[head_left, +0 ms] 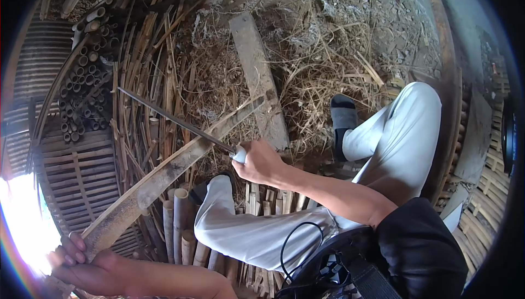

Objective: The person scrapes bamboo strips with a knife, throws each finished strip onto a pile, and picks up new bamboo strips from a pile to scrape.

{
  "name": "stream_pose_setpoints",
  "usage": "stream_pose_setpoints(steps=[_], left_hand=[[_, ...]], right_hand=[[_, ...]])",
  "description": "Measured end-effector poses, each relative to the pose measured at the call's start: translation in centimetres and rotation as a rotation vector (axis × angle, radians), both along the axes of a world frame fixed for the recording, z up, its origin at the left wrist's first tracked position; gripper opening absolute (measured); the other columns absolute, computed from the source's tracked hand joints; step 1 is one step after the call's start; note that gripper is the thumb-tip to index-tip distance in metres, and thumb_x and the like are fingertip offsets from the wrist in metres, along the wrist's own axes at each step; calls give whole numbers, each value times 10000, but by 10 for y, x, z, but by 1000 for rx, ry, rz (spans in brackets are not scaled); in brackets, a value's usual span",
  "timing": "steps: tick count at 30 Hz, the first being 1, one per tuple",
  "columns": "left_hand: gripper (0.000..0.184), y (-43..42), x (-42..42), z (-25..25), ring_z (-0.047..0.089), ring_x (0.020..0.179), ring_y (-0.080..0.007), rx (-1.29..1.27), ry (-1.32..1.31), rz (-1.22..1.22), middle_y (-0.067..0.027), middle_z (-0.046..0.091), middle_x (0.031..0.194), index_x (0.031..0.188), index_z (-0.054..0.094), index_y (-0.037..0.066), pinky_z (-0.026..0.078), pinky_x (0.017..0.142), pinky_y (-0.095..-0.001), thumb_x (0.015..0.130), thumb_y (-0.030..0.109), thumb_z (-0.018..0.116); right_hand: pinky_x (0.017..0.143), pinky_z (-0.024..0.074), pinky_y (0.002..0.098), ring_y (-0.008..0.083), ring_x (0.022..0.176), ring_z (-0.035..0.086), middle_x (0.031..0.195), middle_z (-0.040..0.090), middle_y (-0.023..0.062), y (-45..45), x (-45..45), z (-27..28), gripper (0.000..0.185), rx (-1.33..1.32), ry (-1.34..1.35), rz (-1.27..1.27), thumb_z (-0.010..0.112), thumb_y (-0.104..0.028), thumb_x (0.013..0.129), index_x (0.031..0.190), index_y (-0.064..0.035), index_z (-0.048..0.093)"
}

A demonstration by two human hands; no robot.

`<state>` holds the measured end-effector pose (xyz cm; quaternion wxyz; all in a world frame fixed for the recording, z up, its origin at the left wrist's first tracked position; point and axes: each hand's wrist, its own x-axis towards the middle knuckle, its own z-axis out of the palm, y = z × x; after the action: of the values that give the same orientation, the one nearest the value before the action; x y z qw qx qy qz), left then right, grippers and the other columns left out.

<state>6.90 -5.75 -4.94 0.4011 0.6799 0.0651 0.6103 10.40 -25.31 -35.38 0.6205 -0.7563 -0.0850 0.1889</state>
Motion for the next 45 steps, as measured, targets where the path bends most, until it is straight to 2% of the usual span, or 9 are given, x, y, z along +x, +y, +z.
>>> stream_pose_setpoints(steps=[6, 7, 8, 17, 19, 22, 34, 38, 45], left_hand=[[374, -8, 9, 1, 281, 508, -96, -17, -1, 98, 32, 261, 575, 620, 346, 144, 313, 531, -257, 885, 160, 609], [375, -6, 10, 1, 281, 511, -97, -40, -9, 135, 31, 260, 577, 621, 344, 144, 314, 534, -257, 884, 160, 610], [376, -3, 11, 2, 281, 514, -98, -54, 2, 172, 31, 259, 580, 622, 343, 143, 314, 537, -258, 884, 160, 612], [316, 2, 10, -5, 300, 571, -107, 14, 0, 80, 29, 287, 610, 654, 373, 129, 330, 580, -277, 861, 126, 612], [304, -23, 10, -24, 298, 566, -106, 369, 78, 142, 29, 290, 609, 664, 387, 125, 328, 577, -275, 861, 133, 618], [289, -30, 13, -10, 288, 550, -100, 117, 3, 225, 31, 290, 608, 678, 406, 119, 321, 566, -272, 867, 146, 623], [318, 31, 4, -4, 302, 558, -96, 33, 34, 208, 20, 300, 610, 655, 390, 124, 349, 575, -268, 876, 134, 618], [330, 24, 6, -3, 298, 547, -105, 56, 37, 326, 13, 293, 604, 647, 385, 119, 359, 572, -263, 870, 139, 628], [349, 37, 4, 0, 284, 538, -107, -26, 23, 192, 16, 290, 599, 640, 365, 129, 354, 564, -262, 873, 141, 625]], right_hand=[[372, 417, 276, 112, 462, 547, 674, 623, 115, -31, -1, -128, 197, -291, 349, -10, 591, -133, 873, 969, 30, 645], [284, 308, 254, 100, 392, 464, 605, 577, 153, -35, 4, -120, 280, -120, 512, 16, 559, -154, 901, 749, 79, 588], [276, 307, 252, 97, 353, 415, 601, 577, 144, -22, -5, -144, 255, -175, 257, -61, 555, -132, 898, 827, 106, 612], [296, 360, 287, 141, 333, 418, 518, 549, 101, 8, -23, -43, 193, -159, -276, 9, 619, -138, 852, 740, 20, 607], [284, 339, 288, 129, 333, 404, 538, 574, 127, -3, -25, -73, 209, -193, -274, 39, 617, -138, 843, 739, 43, 633], [275, 314, 280, 115, 331, 384, 585, 604, 162, -36, -14, -138, 230, -307, 42, 32, 580, -123, 855, 753, 74, 642], [280, 362, 284, 127, 329, 429, 512, 548, 77, -10, -25, -46, 241, -133, -202, -9, 597, -165, 860, 689, 4, 580], [272, 290, 255, 70, 350, 368, 579, 579, 120, -50, -17, -156, 137, -461, 205, 25, 530, -50, 828, 767, 34, 619], [270, 308, 271, 95, 335, 375, 579, 568, 110, -26, -22, -64, 268, -210, 118, 30, 541, -154, 898, 795, 87, 594]])
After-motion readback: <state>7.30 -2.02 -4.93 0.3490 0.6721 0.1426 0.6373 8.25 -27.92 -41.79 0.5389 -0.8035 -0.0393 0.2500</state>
